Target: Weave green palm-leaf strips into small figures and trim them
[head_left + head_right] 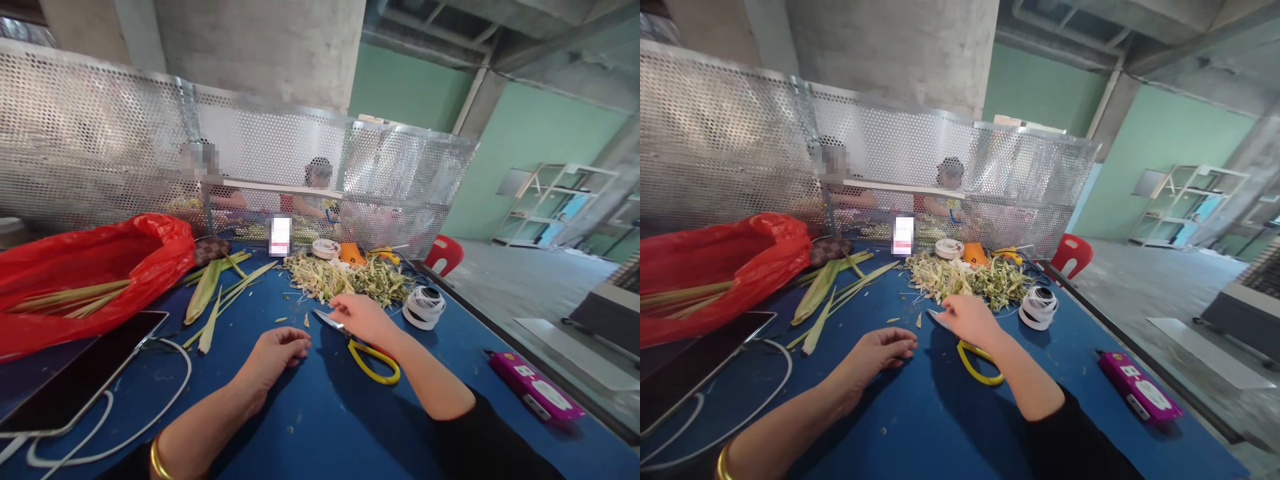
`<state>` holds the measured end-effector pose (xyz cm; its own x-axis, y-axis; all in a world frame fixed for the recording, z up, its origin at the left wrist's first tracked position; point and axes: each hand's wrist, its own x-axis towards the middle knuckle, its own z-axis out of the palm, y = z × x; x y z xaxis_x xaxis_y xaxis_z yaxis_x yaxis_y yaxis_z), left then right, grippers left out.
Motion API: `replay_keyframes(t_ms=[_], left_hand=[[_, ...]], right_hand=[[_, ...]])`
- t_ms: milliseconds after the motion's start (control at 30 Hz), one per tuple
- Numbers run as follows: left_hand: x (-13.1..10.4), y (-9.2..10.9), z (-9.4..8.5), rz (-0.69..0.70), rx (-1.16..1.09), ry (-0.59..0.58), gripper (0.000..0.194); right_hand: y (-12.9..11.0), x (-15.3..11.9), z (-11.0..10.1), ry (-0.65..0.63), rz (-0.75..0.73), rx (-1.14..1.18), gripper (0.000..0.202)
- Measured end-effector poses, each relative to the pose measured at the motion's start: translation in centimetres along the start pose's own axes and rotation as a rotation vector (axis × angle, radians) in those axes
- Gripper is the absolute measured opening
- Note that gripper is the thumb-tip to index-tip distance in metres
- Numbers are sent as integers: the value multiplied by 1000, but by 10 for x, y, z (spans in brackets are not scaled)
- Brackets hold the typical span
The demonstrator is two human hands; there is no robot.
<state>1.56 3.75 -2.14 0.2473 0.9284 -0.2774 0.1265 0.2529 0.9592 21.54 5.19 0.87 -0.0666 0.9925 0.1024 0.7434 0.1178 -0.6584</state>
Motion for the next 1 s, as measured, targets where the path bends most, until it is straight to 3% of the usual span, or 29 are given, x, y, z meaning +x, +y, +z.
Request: replay_keyframes(t_ms=[167, 300, 600, 767, 1000], left_hand=[[-1, 2, 0, -13, 2, -16, 19], [-1, 2, -1, 21, 73, -50, 20], [-1, 1, -3, 160, 282, -39, 20], [9, 10, -27, 267, 546, 155, 19], [29, 26, -96, 209, 861, 561, 17]], right_hand=[[-18, -26, 4, -119, -62, -497, 13], [-9, -29, -6, -155, -5, -749, 28], [14, -21, -12, -229, 83, -886, 23], [27, -17, -21, -187, 165, -900, 16], [28, -14, -20, -125, 134, -893, 15]])
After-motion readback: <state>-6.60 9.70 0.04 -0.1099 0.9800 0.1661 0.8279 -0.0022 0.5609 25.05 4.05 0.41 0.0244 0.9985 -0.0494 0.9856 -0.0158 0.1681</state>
